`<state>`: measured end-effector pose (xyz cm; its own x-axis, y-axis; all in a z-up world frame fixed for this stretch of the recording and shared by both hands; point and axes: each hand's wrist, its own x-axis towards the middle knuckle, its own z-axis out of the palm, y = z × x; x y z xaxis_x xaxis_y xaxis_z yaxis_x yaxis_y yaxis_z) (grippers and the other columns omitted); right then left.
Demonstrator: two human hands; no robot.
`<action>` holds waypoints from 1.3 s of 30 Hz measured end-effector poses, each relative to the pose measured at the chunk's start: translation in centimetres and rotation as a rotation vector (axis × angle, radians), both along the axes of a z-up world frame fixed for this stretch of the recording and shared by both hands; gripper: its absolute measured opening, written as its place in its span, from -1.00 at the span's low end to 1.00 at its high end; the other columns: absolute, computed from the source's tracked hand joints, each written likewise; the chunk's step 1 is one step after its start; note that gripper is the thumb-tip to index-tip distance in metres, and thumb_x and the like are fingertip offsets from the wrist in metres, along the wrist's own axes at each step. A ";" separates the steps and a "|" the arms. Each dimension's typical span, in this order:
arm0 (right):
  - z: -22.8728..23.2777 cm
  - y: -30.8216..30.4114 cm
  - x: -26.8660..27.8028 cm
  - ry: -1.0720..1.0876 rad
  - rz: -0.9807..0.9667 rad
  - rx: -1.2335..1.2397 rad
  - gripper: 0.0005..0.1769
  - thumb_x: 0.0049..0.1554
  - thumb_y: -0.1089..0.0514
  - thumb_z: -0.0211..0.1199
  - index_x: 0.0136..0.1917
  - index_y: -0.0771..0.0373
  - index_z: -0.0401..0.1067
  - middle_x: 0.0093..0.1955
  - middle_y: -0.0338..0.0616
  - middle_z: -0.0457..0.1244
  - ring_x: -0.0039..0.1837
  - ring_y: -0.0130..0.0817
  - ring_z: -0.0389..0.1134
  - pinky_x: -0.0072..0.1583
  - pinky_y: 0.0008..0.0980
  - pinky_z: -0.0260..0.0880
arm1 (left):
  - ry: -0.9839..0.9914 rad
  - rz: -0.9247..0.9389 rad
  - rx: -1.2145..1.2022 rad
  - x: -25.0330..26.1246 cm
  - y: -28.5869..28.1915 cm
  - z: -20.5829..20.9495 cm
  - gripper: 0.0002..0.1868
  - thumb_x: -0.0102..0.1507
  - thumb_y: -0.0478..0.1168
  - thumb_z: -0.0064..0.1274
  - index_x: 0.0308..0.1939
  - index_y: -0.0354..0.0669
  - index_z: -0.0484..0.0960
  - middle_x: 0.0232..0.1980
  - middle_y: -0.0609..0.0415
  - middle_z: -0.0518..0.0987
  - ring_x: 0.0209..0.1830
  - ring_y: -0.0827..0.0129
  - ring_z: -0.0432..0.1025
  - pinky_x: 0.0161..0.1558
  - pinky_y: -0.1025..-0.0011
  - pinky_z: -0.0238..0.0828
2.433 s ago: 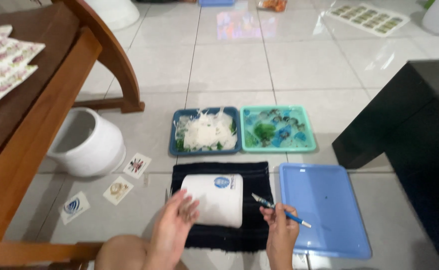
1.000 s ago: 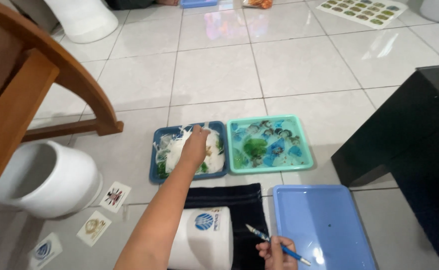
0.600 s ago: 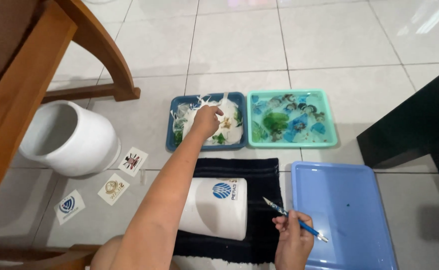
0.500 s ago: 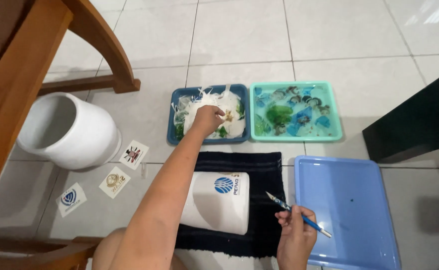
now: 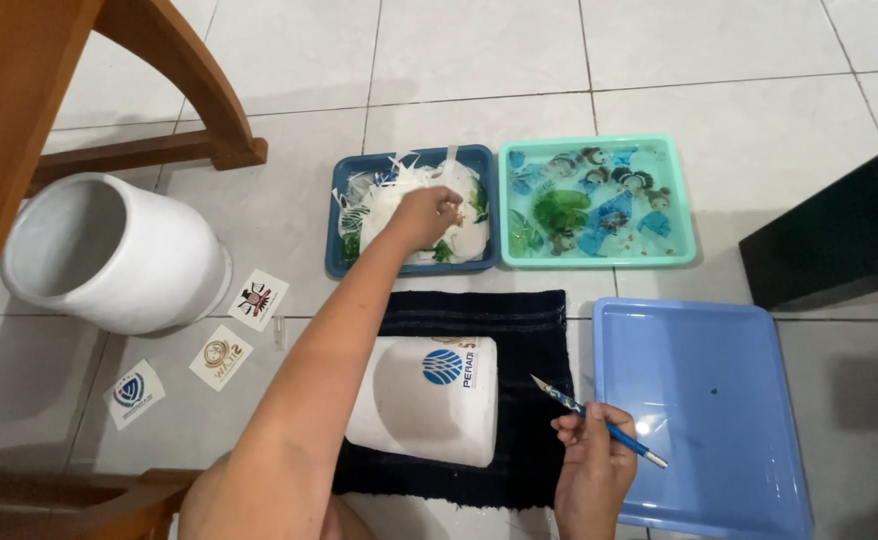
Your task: Cutting decorative stickers from a sheet and applying them to a white ceramic pot.
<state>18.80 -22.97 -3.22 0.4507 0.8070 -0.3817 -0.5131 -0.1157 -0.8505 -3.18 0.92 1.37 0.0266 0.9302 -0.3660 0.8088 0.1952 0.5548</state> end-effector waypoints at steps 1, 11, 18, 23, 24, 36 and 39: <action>0.0 0.0 0.0 0.012 -0.001 0.006 -0.89 0.17 0.15 0.06 -0.09 0.22 0.23 -0.39 -0.05 0.20 -0.32 -0.38 0.20 -0.05 -0.39 0.32 | -0.181 0.109 0.024 0.4 -0.5 1.1 -0.69 0.23 -0.28 -0.21 0.04 -0.09 0.48 -0.02 0.03 0.51 -0.13 0.32 0.42 -0.25 0.45 0.36; 1.0 -0.1 0.2 0.028 -0.001 0.032 -0.87 0.16 0.11 0.08 -0.09 0.18 0.20 -0.38 -0.11 0.20 -0.31 -0.45 0.21 -0.04 -0.42 0.35 | -0.502 0.366 0.195 1.4 -5.8 5.9 -0.76 0.14 -0.01 0.07 -0.44 -0.09 0.53 -0.54 0.18 0.51 -0.69 0.57 0.23 -0.55 0.58 0.19; 0.0 -0.5 0.5 0.017 0.026 0.084 -0.85 0.16 0.09 0.10 -0.09 0.16 0.22 -0.36 -0.12 0.19 -0.28 -0.45 0.23 -0.06 -0.44 0.37 | -1.305 0.605 0.080 -2.5 -11.7 5.3 -0.33 0.14 0.37 -0.41 -0.52 -0.16 0.41 -0.71 0.33 -0.14 -0.76 0.57 -0.28 -0.64 0.58 -0.35; -1.8 -0.8 0.7 -0.015 0.037 0.099 -0.89 0.21 0.13 0.05 -0.06 0.16 0.20 -0.35 -0.11 0.17 -0.29 -0.44 0.21 -0.03 -0.42 0.36 | -1.801 0.564 -0.158 -3.8 -15.4 8.0 -0.42 0.21 0.06 -0.41 0.24 -0.13 0.24 0.35 -0.24 0.21 0.39 0.10 0.08 0.31 0.12 -0.10; -1.4 -0.8 0.4 -0.015 0.045 0.115 -0.89 0.21 0.13 0.05 -0.06 0.16 0.20 -0.35 -0.11 0.17 -0.29 -0.44 0.21 -0.03 -0.42 0.36 | -1.806 0.555 -0.140 -4.3 -15.5 7.8 -0.42 0.21 0.06 -0.41 0.24 -0.13 0.24 0.35 -0.24 0.21 0.39 0.10 0.08 0.31 0.12 -0.10; -1.6 -1.1 0.5 -0.042 -0.006 0.070 -0.89 0.23 0.12 0.05 -0.08 0.17 0.21 -0.34 -0.10 0.18 -0.30 -0.42 0.20 -0.05 -0.40 0.35 | -1.590 0.800 0.223 -6.1 -11.7 5.9 -0.57 0.09 -0.53 -0.01 0.03 -0.24 0.40 -0.24 -0.07 0.39 -0.29 0.39 0.31 -0.25 0.61 0.39; -1.9 -0.5 0.2 -0.065 -0.045 0.013 -0.87 0.22 0.12 0.07 -0.06 0.21 0.23 -0.35 -0.05 0.18 -0.30 -0.37 0.20 -0.06 -0.37 0.35 | -1.444 0.795 0.238 -6.3 -10.0 6.6 -0.60 0.17 -0.49 -0.15 0.11 -0.37 0.39 0.21 -0.02 0.33 -0.39 0.54 0.20 -0.22 0.59 0.32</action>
<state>19.03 -23.47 -5.15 0.5105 0.7898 -0.3400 -0.4611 -0.0824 -0.8835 -9.50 -9.05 7.97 -0.2816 0.9043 -0.3209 -0.6153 0.0865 0.7835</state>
